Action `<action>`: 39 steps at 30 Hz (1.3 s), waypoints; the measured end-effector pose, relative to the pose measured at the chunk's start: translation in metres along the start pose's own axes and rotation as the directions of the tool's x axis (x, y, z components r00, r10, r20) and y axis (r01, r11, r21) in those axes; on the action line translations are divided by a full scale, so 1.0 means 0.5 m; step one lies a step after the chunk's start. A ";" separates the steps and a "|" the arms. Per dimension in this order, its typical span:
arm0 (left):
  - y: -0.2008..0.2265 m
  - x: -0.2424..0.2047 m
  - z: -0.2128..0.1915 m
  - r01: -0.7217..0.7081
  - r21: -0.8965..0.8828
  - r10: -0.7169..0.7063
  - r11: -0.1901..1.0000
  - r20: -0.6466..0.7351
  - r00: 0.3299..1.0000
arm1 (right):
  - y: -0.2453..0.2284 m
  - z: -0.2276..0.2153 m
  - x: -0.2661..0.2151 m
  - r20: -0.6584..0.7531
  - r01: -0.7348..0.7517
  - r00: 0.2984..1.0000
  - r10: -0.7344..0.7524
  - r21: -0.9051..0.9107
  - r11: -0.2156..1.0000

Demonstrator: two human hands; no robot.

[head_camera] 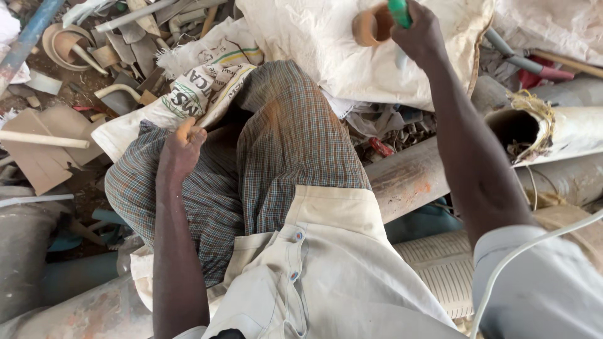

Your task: The person sits cross-legged and uses a file to sharpen a small knife, then uses the knife to scrape and shape a white PVC pipe and a wooden stick. The person also uses the knife to scrape the inside of a small wooden cup.

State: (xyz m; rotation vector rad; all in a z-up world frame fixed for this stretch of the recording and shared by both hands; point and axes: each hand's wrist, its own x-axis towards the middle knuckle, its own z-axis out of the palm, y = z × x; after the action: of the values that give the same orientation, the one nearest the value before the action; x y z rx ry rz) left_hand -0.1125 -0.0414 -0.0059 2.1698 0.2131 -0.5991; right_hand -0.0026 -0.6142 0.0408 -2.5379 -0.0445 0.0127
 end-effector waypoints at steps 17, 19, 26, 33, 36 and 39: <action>0.078 -0.049 0.028 0.052 -0.277 -0.045 0.960 0.032 0.998 | -0.214 -0.003 -0.316 0.198 -0.434 0.889 0.413 0.651 0.622; 0.097 -0.057 0.060 0.031 -0.389 -0.010 0.921 0.056 0.998 | -0.286 -0.036 -0.322 0.228 -0.420 0.898 0.376 0.698 0.580; 0.172 -0.119 0.209 -0.224 -0.721 0.328 0.656 0.006 0.944 | -0.486 0.057 -0.330 0.439 -0.455 0.888 0.132 0.803 0.386; 0.119 -0.149 0.225 0.008 -0.981 0.199 0.192 0.047 0.979 | -0.558 0.242 -0.374 0.533 -0.460 0.837 -0.123 0.808 0.368; 0.100 -0.143 0.202 -0.166 -0.949 0.208 0.267 -0.111 0.972 | -0.556 0.241 -0.361 0.529 -0.402 0.843 -0.097 0.740 0.538; 0.102 -0.132 0.174 -0.161 -0.973 0.097 0.166 -0.146 0.985 | -0.540 0.223 -0.347 0.457 -0.241 0.889 -0.036 0.531 0.813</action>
State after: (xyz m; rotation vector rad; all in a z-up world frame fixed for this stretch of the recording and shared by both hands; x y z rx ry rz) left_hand -0.1819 -0.1375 0.0169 0.8337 0.3229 -0.1465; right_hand -0.1858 -0.3346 0.1022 -1.8698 -0.0690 0.5778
